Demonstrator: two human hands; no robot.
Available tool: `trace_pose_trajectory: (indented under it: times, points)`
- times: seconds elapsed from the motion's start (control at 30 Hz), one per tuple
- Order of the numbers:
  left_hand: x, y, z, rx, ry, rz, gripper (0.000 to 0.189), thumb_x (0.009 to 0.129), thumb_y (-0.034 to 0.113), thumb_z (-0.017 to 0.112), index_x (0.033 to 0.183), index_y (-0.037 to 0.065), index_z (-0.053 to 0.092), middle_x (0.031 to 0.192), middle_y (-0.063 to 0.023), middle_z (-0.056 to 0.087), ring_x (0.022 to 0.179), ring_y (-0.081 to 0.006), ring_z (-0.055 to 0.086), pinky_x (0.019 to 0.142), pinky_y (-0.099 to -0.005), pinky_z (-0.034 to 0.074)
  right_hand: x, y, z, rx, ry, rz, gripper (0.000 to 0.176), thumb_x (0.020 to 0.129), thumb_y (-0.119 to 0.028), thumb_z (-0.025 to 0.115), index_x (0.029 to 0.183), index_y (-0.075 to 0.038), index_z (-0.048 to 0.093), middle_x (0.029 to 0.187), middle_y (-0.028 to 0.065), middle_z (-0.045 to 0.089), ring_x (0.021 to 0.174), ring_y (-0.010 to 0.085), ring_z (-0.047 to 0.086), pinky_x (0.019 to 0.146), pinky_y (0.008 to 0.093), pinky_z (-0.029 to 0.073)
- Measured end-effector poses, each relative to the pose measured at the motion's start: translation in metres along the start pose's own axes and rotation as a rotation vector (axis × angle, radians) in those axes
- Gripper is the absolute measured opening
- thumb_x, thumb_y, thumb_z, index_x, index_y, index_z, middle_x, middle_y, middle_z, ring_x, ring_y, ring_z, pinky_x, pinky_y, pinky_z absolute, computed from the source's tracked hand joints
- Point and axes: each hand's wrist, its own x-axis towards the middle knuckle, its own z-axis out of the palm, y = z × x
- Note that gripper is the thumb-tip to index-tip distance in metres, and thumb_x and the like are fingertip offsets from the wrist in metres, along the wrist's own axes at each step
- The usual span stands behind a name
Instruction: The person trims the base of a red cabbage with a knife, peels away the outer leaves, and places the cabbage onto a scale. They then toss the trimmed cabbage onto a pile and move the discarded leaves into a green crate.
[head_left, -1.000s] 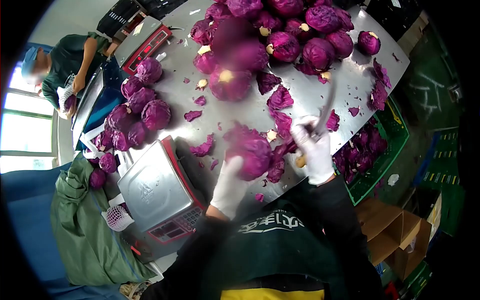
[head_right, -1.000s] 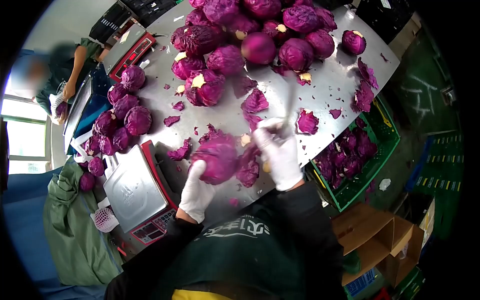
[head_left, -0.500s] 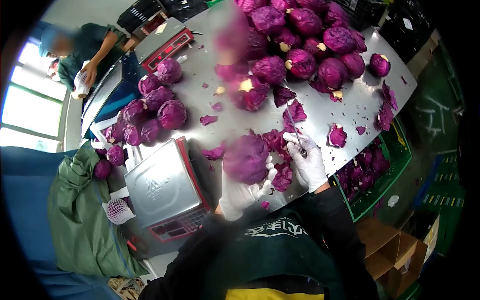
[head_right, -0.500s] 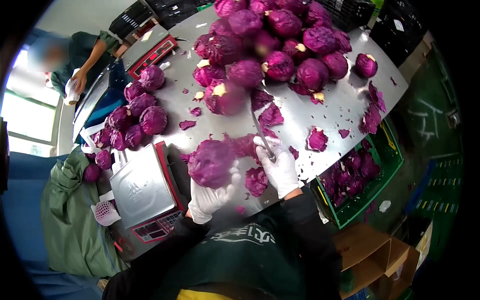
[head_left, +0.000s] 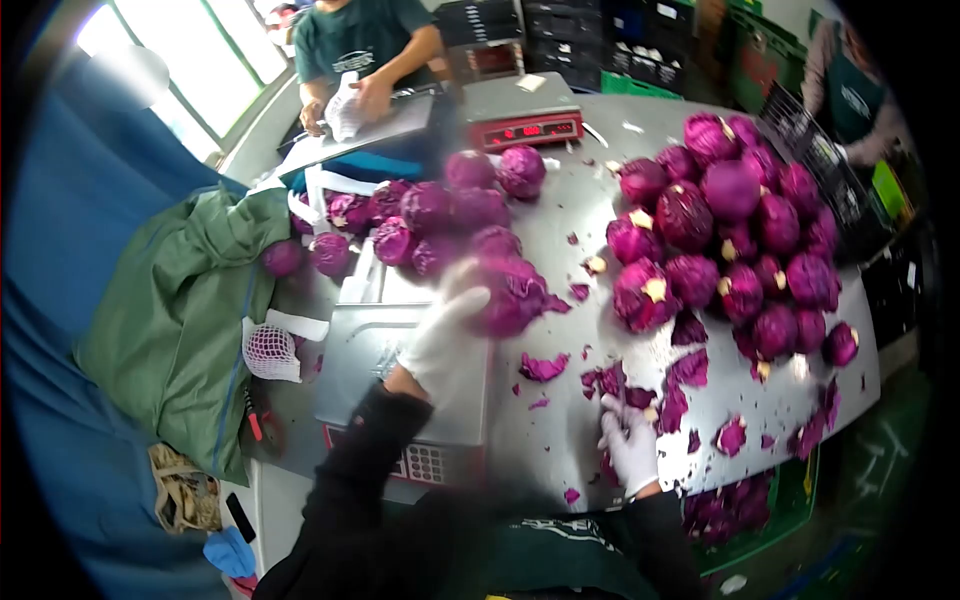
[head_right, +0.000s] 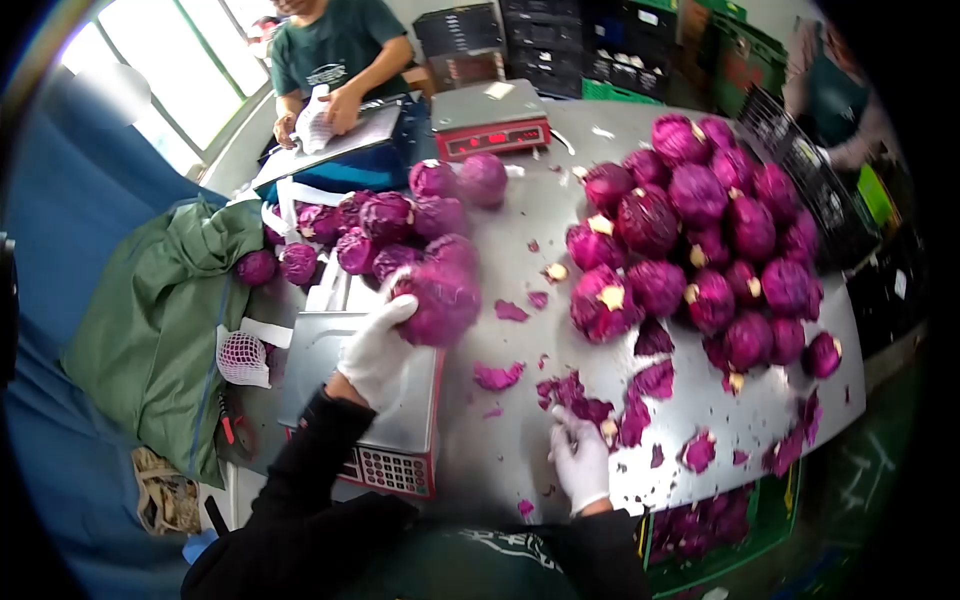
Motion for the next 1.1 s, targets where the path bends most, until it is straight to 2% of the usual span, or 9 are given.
trace_pose_trajectory:
  times: [0.1, 0.23, 0.43, 0.67, 0.73, 0.9, 0.97, 1.0, 1.1]
  points:
    - [0.054, 0.042, -0.056, 0.736, 0.244, 0.475, 0.07, 0.074, 0.018, 0.082, 0.134, 0.007, 0.048, 0.121, -0.0119, 0.052, 0.111, -0.0249, 0.055, 0.099, -0.0373, 0.044, 0.002, 0.017, 0.015, -0.43, 0.034, -0.296, 0.036, 0.091, -0.019, 0.068, 0.121, 0.0, 0.064, 0.092, 0.0124, 0.064, 0.072, 0.0227, 0.065, 0.068, 0.032, 0.052]
    - [0.126, 0.082, -0.154, 1.206, 0.66, 0.741, 0.074, 0.067, 0.026, 0.085, 0.13, 0.006, 0.051, 0.118, -0.0183, 0.052, 0.108, -0.0311, 0.057, 0.096, -0.0397, 0.047, -0.004, -0.005, 0.02, -0.617, 0.007, -0.23, 0.042, 0.087, -0.026, 0.069, 0.125, -0.011, 0.065, 0.125, 0.0162, 0.057, 0.092, 0.0333, 0.067, 0.078, 0.0388, 0.054]
    - [0.169, 0.077, -0.273, 1.459, 1.152, 0.289, 0.09, 0.06, 0.046, 0.083, 0.128, -0.001, 0.05, 0.128, -0.0313, 0.053, 0.119, -0.0434, 0.055, 0.099, -0.0487, 0.047, -0.012, -0.019, 0.006, -1.106, -0.1, 0.102, 0.075, 0.077, -0.042, 0.078, 0.144, -0.027, 0.048, 0.154, 0.0223, 0.028, 0.104, 0.0365, 0.067, 0.083, 0.0451, 0.056]
    - [0.193, 0.053, -0.37, 1.567, 0.965, -0.025, 0.086, 0.082, 0.064, 0.065, 0.147, 0.012, 0.04, 0.138, -0.0276, 0.053, 0.129, -0.0439, 0.05, 0.104, -0.0496, 0.042, -0.014, -0.006, -0.016, -1.082, -0.035, 0.193, 0.068, 0.085, -0.043, 0.07, 0.147, -0.042, 0.041, 0.154, 0.0247, 0.029, 0.077, 0.0383, 0.069, 0.065, 0.0455, 0.057]
    - [0.186, 0.081, -0.324, 1.706, 1.046, -0.211, 0.089, 0.079, 0.07, 0.065, 0.147, 0.018, 0.041, 0.137, -0.025, 0.053, 0.129, -0.0416, 0.051, 0.106, -0.047, 0.04, -0.018, -0.005, -0.024, -1.09, 0.037, 0.211, 0.07, 0.083, -0.031, 0.072, 0.146, -0.042, 0.042, 0.155, 0.0246, 0.028, 0.079, 0.0382, 0.07, 0.067, 0.045, 0.058]
    - [0.219, 0.085, -0.273, 1.796, 0.908, 0.938, 0.079, 0.085, 0.046, 0.073, 0.14, -0.003, 0.046, 0.132, -0.0252, 0.055, 0.123, -0.0375, 0.053, 0.105, -0.0444, 0.04, -0.043, 0.042, -0.1, -1.011, 0.515, 0.11, 0.064, 0.082, -0.022, 0.07, 0.14, -0.037, 0.05, 0.155, 0.0258, 0.03, 0.089, 0.041, 0.069, 0.073, 0.0482, 0.058]
    - [0.19, 0.082, -0.114, 1.499, 0.734, 0.609, 0.068, 0.085, 0.029, 0.078, 0.137, -0.003, 0.049, 0.132, -0.023, 0.053, 0.122, -0.0338, 0.051, 0.106, -0.0407, 0.039, -0.063, 0.069, -0.148, -0.991, 0.642, 0.287, 0.056, 0.086, -0.025, 0.066, 0.139, -0.035, 0.051, 0.15, 0.0268, 0.037, 0.093, 0.0433, 0.068, 0.074, 0.0489, 0.058]
    - [0.213, 0.059, -0.123, 1.525, 0.542, 1.001, 0.066, 0.085, 0.024, 0.077, 0.137, -0.002, 0.048, 0.131, -0.0217, 0.053, 0.122, -0.0335, 0.051, 0.107, -0.0407, 0.038, -0.074, 0.09, -0.177, -0.956, 0.711, 0.382, 0.055, 0.089, -0.026, 0.065, 0.141, -0.034, 0.049, 0.147, 0.0276, 0.04, 0.095, 0.0443, 0.067, 0.076, 0.0489, 0.058]
    - [0.19, 0.014, 0.015, 1.272, 0.077, 0.838, 0.067, 0.083, 0.018, 0.077, 0.139, 0.0, 0.046, 0.135, -0.0205, 0.049, 0.127, -0.0326, 0.048, 0.109, -0.04, 0.037, -0.114, 0.145, -0.244, -0.902, 0.923, 0.588, 0.055, 0.095, -0.031, 0.06, 0.147, -0.034, 0.044, 0.142, 0.0285, 0.044, 0.105, 0.0455, 0.063, 0.086, 0.0485, 0.055]
